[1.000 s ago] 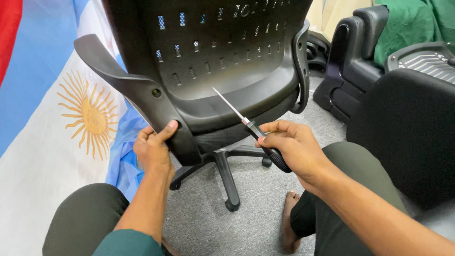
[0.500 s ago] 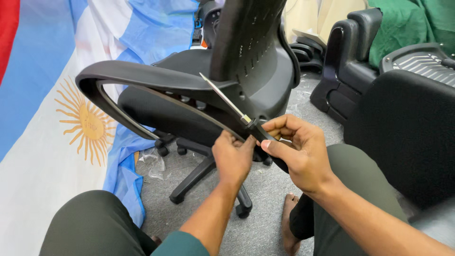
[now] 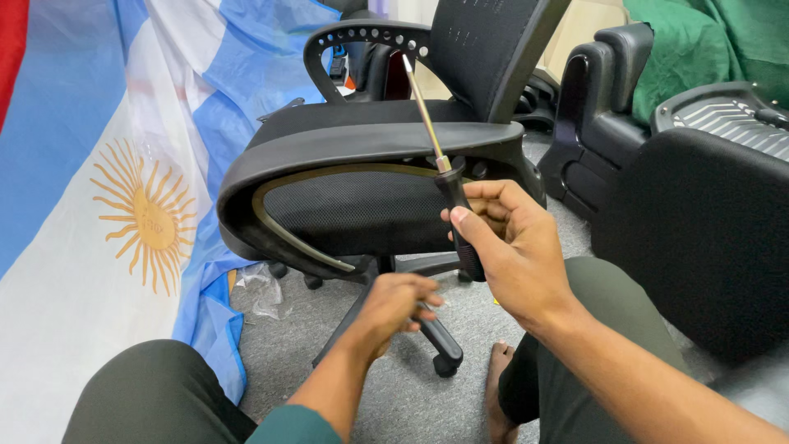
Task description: The person assembles an office chair by inserting and tightening screws into the underside of the seat using a screwdriver. The person secures multiple fasteners on both sides of the chair base while sitting on the floor.
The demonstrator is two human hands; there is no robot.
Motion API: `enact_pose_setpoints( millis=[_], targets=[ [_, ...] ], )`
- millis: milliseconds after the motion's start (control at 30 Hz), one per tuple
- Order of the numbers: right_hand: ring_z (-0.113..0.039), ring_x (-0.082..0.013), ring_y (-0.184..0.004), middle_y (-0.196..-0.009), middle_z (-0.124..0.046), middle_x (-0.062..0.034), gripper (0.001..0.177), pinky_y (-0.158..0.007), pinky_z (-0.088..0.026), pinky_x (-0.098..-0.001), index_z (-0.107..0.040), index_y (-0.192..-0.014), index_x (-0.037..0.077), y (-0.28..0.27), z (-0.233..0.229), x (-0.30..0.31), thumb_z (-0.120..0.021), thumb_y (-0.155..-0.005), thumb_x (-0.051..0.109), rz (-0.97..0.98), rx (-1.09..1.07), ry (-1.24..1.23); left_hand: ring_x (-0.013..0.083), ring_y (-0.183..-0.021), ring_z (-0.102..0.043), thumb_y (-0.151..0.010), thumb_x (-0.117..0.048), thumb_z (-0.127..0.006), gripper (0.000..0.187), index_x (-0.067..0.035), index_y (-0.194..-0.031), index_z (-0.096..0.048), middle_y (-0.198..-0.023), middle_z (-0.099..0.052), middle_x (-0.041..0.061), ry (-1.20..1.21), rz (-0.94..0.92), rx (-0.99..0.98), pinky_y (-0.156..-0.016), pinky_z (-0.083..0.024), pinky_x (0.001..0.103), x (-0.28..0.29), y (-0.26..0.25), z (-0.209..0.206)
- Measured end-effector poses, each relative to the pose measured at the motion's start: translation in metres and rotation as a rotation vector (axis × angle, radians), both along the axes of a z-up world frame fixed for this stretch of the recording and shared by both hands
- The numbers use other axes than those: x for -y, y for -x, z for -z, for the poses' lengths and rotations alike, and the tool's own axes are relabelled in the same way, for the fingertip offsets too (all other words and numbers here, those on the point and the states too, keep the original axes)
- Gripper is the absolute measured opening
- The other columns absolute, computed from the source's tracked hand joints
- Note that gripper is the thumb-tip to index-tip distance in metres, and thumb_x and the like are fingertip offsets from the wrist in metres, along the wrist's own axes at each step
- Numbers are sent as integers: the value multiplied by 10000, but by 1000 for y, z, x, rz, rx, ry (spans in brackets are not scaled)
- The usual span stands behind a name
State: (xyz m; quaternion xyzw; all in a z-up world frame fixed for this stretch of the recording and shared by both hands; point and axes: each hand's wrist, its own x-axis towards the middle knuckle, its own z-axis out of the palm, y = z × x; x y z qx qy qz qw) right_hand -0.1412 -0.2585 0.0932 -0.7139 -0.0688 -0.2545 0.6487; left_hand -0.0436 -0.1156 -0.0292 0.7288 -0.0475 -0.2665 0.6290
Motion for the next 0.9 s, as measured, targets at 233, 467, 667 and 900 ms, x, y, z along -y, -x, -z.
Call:
enact_pose_setpoints(
  millis=[233,467,667,900],
  targets=[
    [-681,-111,-886,-1011,-737,-102,211,-818,-569,-259,-636,-1143,-15,-5,6,8,-646,-944,55,-3,43,-71,144,-561,-451,-897,-206,-511,155,-105,-783,-540,-646,-503,21,641,-1340,-97,-509,-333,295,-114,-37,14],
    [-713,-120,-932,-999,-737,-96,194,-807,-583,-269,-648,-1104,-12,-6,3,3,-659,-925,59,-1,64,-88,111,-718,-593,-949,-176,-499,280,-25,-861,-718,-824,-657,5,939,-944,630,-659,-471,250,-115,-85,-28],
    [-700,-109,-899,-978,-742,-87,184,-819,-566,-241,-663,-1079,-14,1,1,0,-693,-901,20,-6,120,-28,67,-717,-512,-953,-177,-439,298,-54,-807,-667,-804,-594,-28,761,-806,853,-648,-396,225,-92,-48,-28],
    [-686,-97,-881,-994,-715,-85,203,-810,-563,-214,-647,-1087,-27,13,0,6,-713,-895,-35,12,292,19,33,-591,-277,-1047,-221,-447,348,-104,-719,-440,-665,-337,-79,707,-675,900,-523,-219,236,-53,5,-23]
  ],
)
